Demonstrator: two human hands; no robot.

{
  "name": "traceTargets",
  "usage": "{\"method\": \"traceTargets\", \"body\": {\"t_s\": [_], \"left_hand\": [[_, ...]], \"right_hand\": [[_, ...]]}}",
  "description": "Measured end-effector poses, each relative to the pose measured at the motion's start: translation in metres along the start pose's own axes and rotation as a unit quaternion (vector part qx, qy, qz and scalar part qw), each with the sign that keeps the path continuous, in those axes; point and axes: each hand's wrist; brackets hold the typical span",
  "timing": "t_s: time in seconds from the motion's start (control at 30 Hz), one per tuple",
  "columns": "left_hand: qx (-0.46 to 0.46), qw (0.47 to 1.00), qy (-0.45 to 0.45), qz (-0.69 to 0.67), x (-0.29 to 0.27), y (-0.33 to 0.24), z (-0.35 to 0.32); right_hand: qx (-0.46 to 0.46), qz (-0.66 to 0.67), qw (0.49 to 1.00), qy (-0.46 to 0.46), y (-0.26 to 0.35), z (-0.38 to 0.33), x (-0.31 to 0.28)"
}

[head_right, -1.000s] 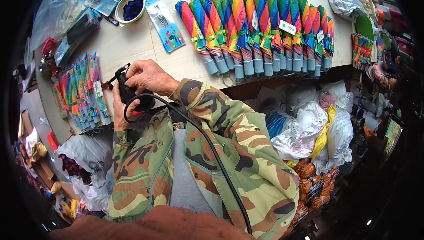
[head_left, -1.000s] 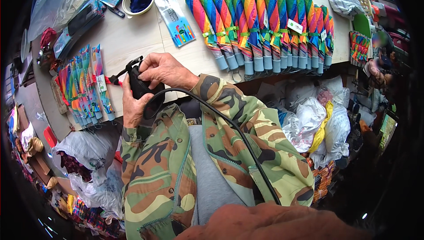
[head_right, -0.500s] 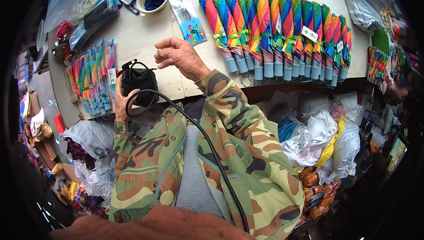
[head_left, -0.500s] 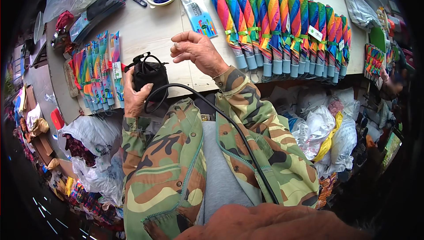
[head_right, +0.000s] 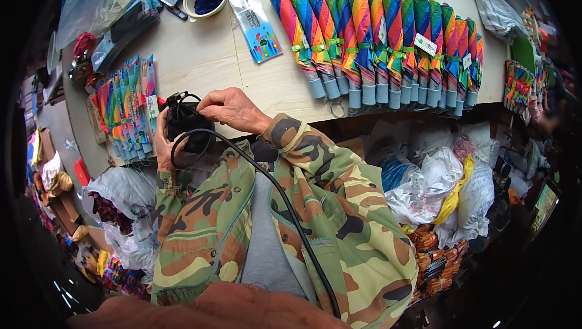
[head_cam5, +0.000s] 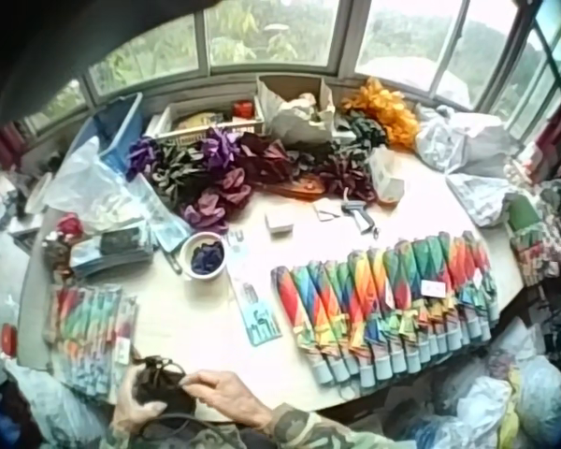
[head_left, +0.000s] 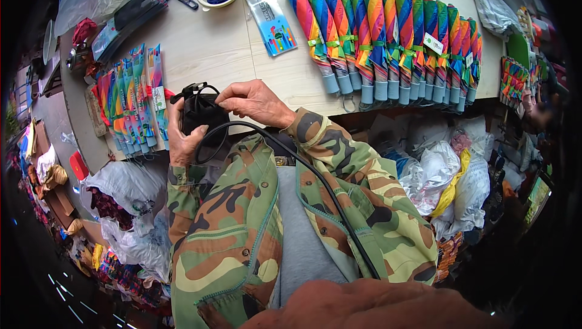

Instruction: Packaging individual small umbrellas into clear plastic protective sleeves.

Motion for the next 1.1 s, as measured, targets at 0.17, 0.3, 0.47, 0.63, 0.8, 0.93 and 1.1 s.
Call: {"method": "traceTargets", "body": {"t_s": [0.17,0.3,0.47,0.63,0.8,0.93,1.1], "left_hand": [[-0.007,1.000,0.010,-0.023,0.007,-0.004,-0.005],[-0.014,0.999,0.020,-0.034,0.015,-0.013,-0.008],[-0.028,0.998,0.031,-0.048,0.018,-0.017,-0.010],[-0.039,0.997,0.037,-0.051,0.025,-0.023,-0.010],[-0.028,0.998,0.054,-0.007,0.025,-0.015,-0.005],[-0.023,0.996,0.058,0.066,0.027,-0.016,0.000],[0.007,0.991,0.079,0.112,0.033,-0.022,0.002]], "right_hand": [[-0.049,-0.124,0.990,-0.035,-0.003,0.010,0.016],[-0.068,-0.104,0.991,-0.044,-0.007,0.013,0.022],[-0.084,-0.171,0.980,-0.062,0.000,0.010,0.024],[-0.075,-0.229,0.969,-0.058,-0.001,0.009,0.019],[0.027,-0.105,0.994,0.005,0.007,0.002,-0.001],[0.062,-0.085,0.994,0.018,0.019,-0.007,-0.011],[-0.208,-0.261,0.941,-0.048,0.010,-0.014,-0.017]]}}
Point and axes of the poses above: each hand's wrist, its own z-axis towards the middle knuckle, its own x-axis out of the palm, y = z × x, and after that the axes turned 7 degrees about -z, right-handed
